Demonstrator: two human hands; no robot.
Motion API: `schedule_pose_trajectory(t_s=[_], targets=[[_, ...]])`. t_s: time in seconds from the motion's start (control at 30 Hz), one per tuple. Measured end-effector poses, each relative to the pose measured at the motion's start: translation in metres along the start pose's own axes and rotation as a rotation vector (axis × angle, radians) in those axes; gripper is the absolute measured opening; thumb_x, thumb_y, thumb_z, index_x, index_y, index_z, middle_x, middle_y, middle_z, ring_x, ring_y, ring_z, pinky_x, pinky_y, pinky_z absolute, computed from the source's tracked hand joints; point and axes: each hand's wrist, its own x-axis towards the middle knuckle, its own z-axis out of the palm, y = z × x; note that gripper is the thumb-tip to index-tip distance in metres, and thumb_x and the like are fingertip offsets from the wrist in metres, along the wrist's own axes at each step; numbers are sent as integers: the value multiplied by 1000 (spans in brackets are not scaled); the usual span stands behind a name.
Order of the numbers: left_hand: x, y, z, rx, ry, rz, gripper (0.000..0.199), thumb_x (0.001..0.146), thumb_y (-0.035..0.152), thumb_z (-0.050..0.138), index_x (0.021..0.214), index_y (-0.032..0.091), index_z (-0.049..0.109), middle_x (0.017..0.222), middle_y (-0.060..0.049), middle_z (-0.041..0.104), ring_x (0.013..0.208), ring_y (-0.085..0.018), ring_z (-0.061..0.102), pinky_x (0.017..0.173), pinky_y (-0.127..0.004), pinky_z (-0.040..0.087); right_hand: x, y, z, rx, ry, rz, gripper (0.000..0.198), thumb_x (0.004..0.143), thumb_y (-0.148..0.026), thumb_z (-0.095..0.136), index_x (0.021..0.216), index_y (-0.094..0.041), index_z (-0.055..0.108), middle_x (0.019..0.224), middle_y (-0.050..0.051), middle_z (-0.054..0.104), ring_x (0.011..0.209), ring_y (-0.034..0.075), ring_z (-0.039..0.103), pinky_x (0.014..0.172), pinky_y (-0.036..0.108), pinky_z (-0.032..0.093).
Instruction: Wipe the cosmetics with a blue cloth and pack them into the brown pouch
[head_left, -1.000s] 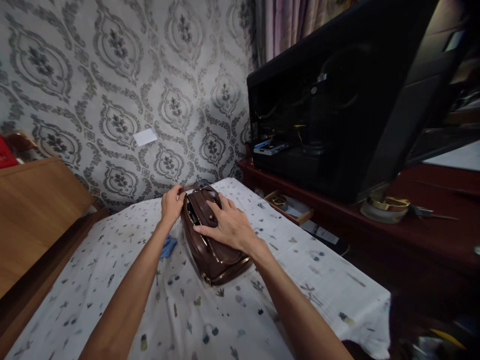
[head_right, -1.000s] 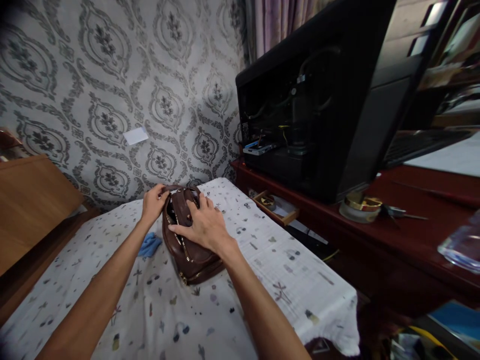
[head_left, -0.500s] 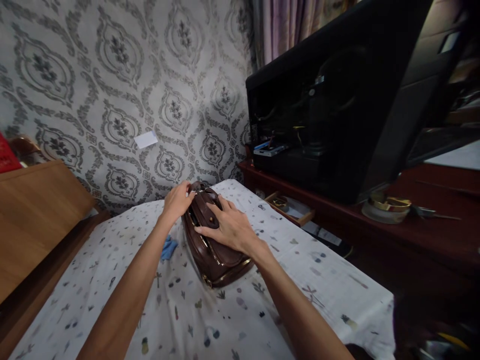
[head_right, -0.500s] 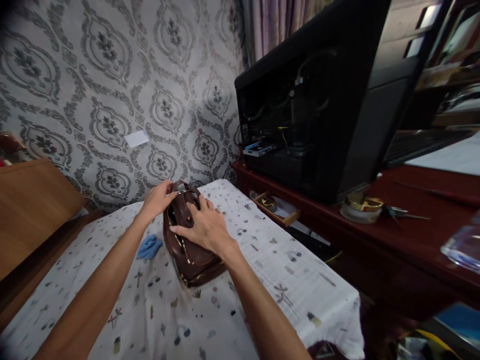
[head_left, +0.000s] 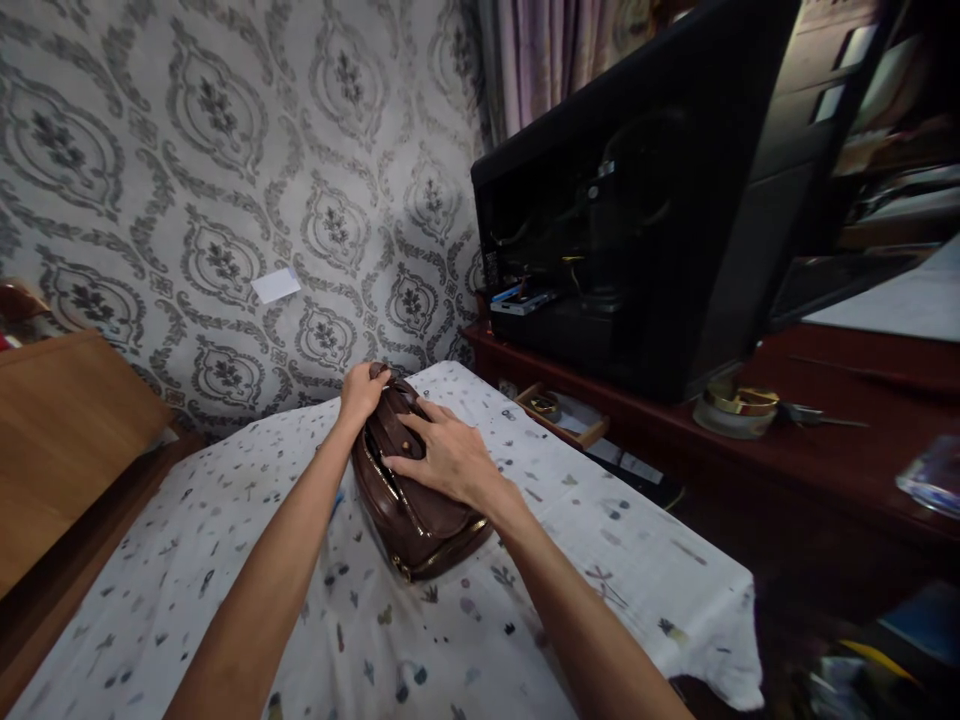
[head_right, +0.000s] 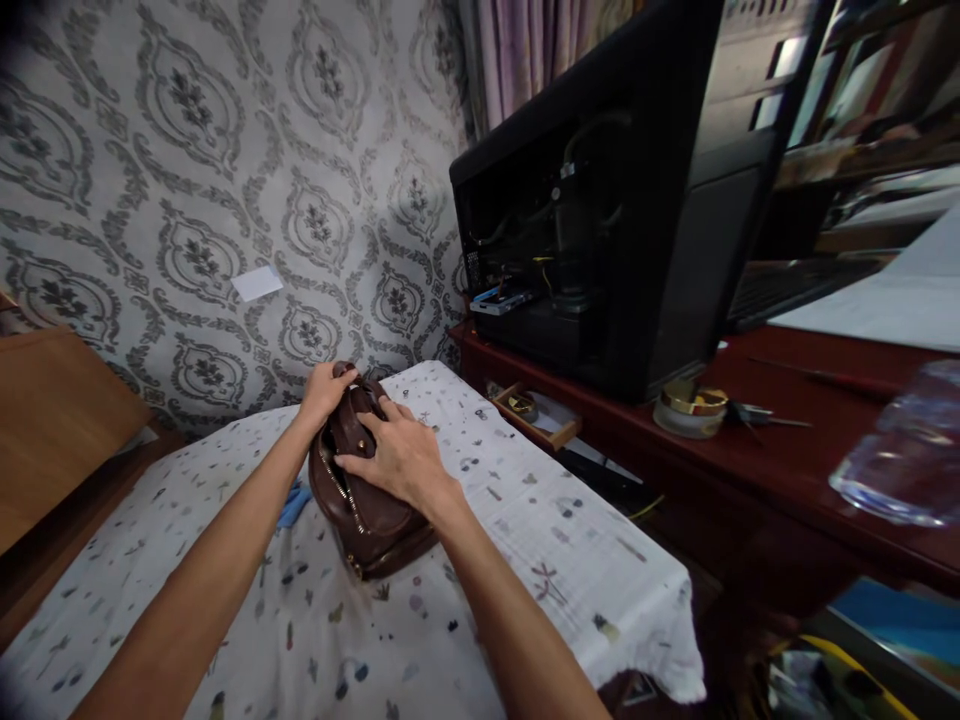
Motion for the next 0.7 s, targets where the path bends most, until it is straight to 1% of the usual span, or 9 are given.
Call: schedule_pose_trajectory(t_s=[0.13,0.3,0.5,0.6,0.7], targets=[[-10,5,-2,-124,20,-16,21,73,36,63,60,20,58,59,0,57,60,-17,50,59,-27,37,0,0,1,-6,10,2,60,88,-59,66,139,-27,61,152,12,50,134,35,54,99,48,55],[-23,16,-8,-235,-26,4,25,71,42,64,64,19,58,59,3,53,59,-14,47,58,-26,38,0,1,3,5,38,1,62,90,-57,64,143,-25,57,153,12,50,134,34,55,99,48,55],[-41,31,-21,-246,-82,78,27,70,43,68,63,18,61,60,3,54,62,-13,47,62,-26,39,-1,3,2,35,24,-1,66,88,-56,68,145,-24,56,159,13,44,141,35,49,104,50,52],[-52,35,-29,-244,-80,102,27,71,43,69,65,18,64,61,4,55,63,-13,47,63,-25,39,0,5,-1,95,-7,-19,65,88,-53,70,144,-25,57,157,13,47,142,32,49,109,49,48],[-59,35,-30,-267,-67,102,28,73,45,67,66,18,64,61,4,54,61,-13,46,61,-25,38,1,8,-1,134,3,-27,64,87,-50,71,144,-25,57,154,13,51,140,30,52,112,48,46]])
